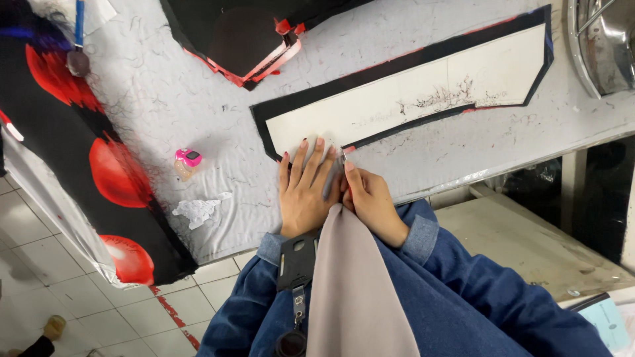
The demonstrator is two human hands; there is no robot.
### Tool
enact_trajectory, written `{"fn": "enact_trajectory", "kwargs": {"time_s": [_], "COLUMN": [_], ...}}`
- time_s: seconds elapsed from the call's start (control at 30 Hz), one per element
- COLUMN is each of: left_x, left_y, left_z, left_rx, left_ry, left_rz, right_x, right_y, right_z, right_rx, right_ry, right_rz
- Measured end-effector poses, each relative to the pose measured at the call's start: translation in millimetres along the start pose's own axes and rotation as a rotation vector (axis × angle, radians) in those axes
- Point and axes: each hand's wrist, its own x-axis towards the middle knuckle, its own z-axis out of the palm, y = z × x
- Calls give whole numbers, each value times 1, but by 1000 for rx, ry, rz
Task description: The person irons a piece of black fabric with red patterns on a white table using a steam iron. They repeatedly fold the fabric edges, press them with the iron, and trim the edges with a red utility knife. The person also handles a paper template and a stack of similar fabric pieces during the process.
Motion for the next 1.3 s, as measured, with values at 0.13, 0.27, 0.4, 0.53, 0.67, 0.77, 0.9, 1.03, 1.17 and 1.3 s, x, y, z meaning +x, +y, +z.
{"fn": "enact_trajectory", "kwargs": {"time_s": [0.13,0.27,0.4,0.53,0.67,0.77,0.9,1.03,1.17,1.3], "left_x": [0,2,2,1,0,0,1,0,0,0], "left_y": [1,1,2,1,2,3,3,3,2,2], "left_z": [1,-2,-3,-1,-2,-2,-3,-1,-2,-2], "left_rx": [10,1,-13,-10,-3,-10,-13,4,10,11], "left_ry": [13,18,27,29,23,21,21,28,13,-1], "left_rz": [5,0,-2,0,4,5,1,1,2,-4], "right_x": [-2,0,3,6,7,4,2,6,9,16], "right_y": [1,1,7,8,11,10,3,5,8,10], "right_z": [2,3,5,6,7,6,5,7,5,3], "right_rx": [-5,15,-13,-11,21,45,35,-2,-33,-67], "right_ry": [32,53,98,117,133,118,99,119,126,125], "right_rz": [-6,-28,-15,-12,-18,-13,-11,-35,-3,34]}}
